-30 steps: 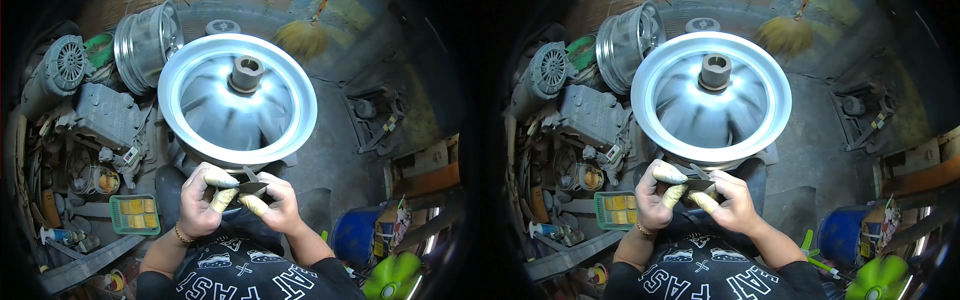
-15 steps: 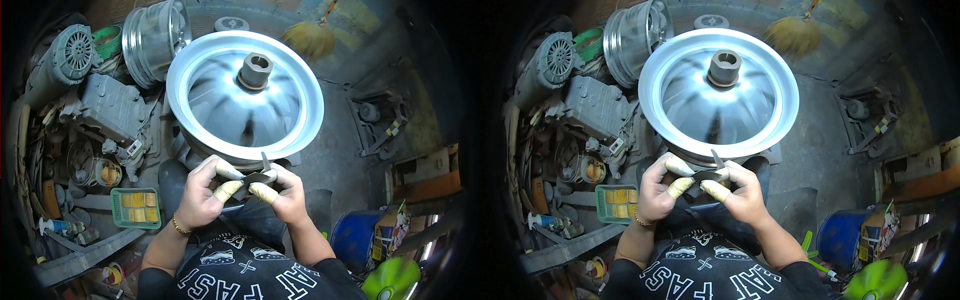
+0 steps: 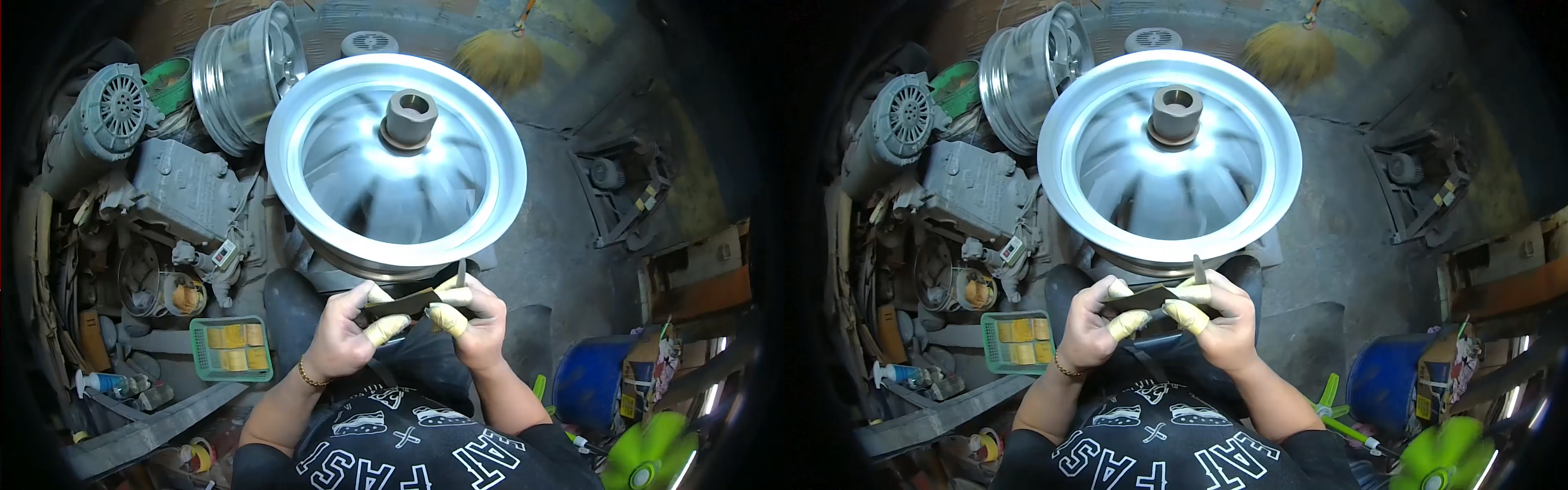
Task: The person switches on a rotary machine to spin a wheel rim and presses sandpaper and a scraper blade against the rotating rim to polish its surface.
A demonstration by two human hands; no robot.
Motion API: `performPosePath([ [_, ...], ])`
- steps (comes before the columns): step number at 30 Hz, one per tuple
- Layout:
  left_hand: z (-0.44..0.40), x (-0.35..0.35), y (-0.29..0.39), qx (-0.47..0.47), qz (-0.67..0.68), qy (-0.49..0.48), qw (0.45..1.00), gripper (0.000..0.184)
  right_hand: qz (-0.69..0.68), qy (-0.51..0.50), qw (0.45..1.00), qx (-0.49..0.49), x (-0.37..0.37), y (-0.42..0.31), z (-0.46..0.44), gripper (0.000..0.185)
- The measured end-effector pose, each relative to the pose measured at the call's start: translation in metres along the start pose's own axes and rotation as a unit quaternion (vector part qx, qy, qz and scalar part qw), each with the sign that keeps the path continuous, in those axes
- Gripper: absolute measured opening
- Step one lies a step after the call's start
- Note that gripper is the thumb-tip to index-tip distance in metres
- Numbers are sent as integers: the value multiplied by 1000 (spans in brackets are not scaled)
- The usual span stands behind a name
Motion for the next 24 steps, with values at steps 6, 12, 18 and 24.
performPosePath([
  [6, -10, 2, -2, 98, -93, -23, 991, 17, -80, -2, 997, 20, -10, 1, 5, 16],
  [12, -9, 2, 9, 170, -171, 79, 967, 19, 57, -28, 996, -67, -16, -16, -3, 21],
  [18, -18, 2, 23, 100, 20, 151, 983, 16, 78, -94, 990, 68, -23, -3, -3, 26],
  [24, -22, 17, 16, 105, -179, 16, 978, 15, 17, -85, 996, -23, -21, -2, -6, 22],
])
Point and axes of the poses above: each hand's wrist, its own z-axis away from the middle knuckle, its own x-axis out of the palm, y = z × x, the point moved 3 cm from there along -z, towards the middle knuckle, and after that the axes turned 4 degrees about x, right-handed, at the moved point
